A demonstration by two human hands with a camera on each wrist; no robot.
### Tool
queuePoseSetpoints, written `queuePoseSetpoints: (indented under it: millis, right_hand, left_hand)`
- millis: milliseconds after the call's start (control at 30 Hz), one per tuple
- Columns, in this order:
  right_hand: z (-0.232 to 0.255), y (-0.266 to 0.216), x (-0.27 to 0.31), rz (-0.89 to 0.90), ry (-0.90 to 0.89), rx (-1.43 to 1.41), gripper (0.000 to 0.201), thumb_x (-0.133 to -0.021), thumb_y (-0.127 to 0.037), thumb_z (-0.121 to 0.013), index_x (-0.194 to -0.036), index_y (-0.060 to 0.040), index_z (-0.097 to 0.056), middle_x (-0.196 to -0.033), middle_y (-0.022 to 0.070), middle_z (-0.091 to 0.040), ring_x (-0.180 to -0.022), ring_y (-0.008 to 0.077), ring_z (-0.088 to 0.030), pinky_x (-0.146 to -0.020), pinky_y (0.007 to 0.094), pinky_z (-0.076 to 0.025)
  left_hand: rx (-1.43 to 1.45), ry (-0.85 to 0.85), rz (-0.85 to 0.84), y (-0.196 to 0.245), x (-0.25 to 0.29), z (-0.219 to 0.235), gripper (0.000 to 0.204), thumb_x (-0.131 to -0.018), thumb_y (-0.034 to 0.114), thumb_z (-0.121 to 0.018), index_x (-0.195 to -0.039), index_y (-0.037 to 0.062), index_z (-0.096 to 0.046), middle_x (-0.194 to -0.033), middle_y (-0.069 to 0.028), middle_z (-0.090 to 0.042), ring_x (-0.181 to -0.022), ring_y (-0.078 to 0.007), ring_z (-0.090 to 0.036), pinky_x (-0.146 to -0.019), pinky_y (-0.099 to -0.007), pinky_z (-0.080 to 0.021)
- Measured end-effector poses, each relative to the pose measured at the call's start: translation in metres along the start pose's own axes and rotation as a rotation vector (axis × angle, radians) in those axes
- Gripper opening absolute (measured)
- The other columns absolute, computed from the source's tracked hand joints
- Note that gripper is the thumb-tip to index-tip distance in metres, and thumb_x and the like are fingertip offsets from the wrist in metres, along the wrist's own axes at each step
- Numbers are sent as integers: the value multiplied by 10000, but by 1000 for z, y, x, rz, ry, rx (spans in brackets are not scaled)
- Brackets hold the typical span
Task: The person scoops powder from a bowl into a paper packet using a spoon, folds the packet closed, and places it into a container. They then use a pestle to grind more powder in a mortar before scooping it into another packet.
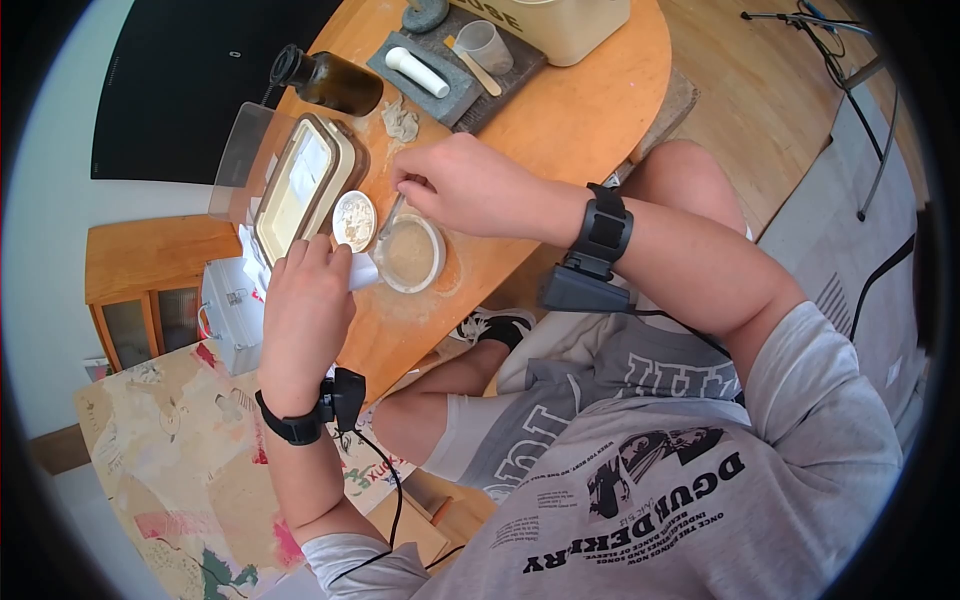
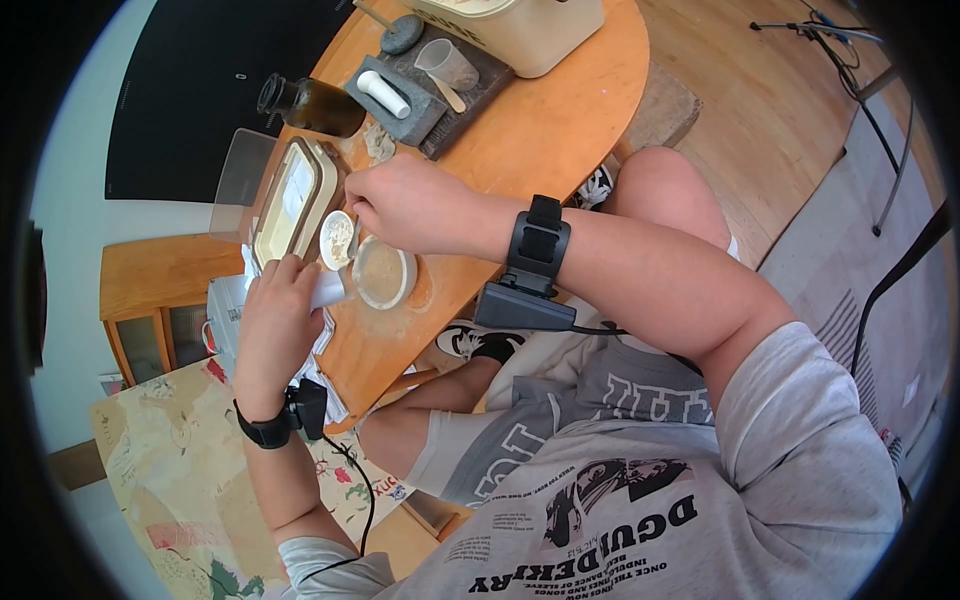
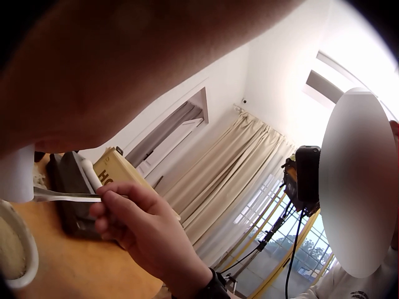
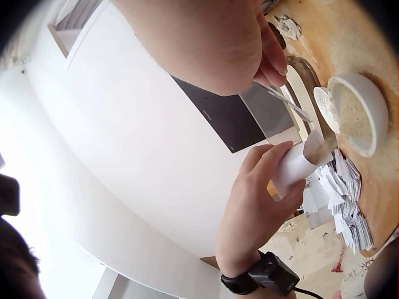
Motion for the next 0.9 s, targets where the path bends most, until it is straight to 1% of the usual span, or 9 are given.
queuePoseSetpoints:
  millis: [333,400,633,733,767,833,867,900]
  right_hand:
    - [2,-1,0,4,-4,4,161,-919,-132,-591,-942,8,-666,-793,215,-667,-742,399,-654,-685,446,-535]
    - [2,-1,0,2,-5,2,160,-918,-132,-591,-942,8,-666,-792,215,-667,-743,399,-654,-685,446,-535]
    - [0,1,0,6,0,0,156,-915,-127,-592,-943,7,-667,-797,215,-668,-747,399,-656,-685,445,-536]
    - [-1,1,0,7,6,9,154,-913,-126,-592,-944,5,-666,-795,216,-665,-745,398,-655,-683,445,-534]
    - [0,0,0,7,5,9,154,-913,-126,-592,-944,5,-666,-795,216,-665,-745,398,-655,-683,445,-534]
    - [0,-2,-1,-20,-11,1,178,-903,-132,-574,-909,7,-684,-807,215,-683,-783,392,-672,-739,472,-534]
    - [-1,-1,-1,-17,-14,1,178,-903,-132,-574,-909,7,-684,-807,215,-683,-783,392,-672,-739,472,-534]
    - [-2,2,0,-1,4,-8,161,-906,-128,-584,-927,3,-675,-799,208,-675,-756,387,-664,-704,451,-532]
  left_hand:
    - [8,-12,-14,2,-3,3,355,-706,1,-736,-1051,8,-653,-993,-117,-588,-987,-311,-571,-856,-413,-484]
    - [-16,-43,-12,1,-3,2,367,-705,5,-740,-1063,9,-657,-990,-117,-588,-994,-307,-569,-852,-412,-482]
    - [-50,-46,-14,2,-3,4,410,-703,21,-753,-1099,14,-648,-1009,-112,-583,-1005,-305,-564,-859,-415,-476]
    - [-65,-83,-40,2,-3,5,416,-707,15,-747,-1108,13,-636,-1020,-115,-580,-1010,-306,-564,-866,-415,-477]
    - [-42,-56,-32,3,-3,5,408,-709,10,-740,-1103,14,-632,-1021,-118,-581,-1008,-308,-565,-866,-413,-478]
    - [-17,-27,-21,1,-2,3,401,-712,4,-734,-1098,14,-628,-1022,-122,-582,-1006,-310,-566,-867,-412,-479]
    - [18,-33,-12,-2,-1,1,414,-711,0,-730,-1108,9,-615,-1031,-135,-580,-998,-324,-570,-863,-427,-481]
    - [53,-38,-2,-5,1,-2,427,-711,-4,-727,-1119,4,-601,-1040,-148,-579,-989,-338,-573,-860,-441,-482]
Point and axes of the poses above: each hand's wrist, its own x-axis away from the middle knuckle, its own z-axis out of the back of the hand, y = z × x, the point moved 2 cm from there along -x, towards the middle knuckle
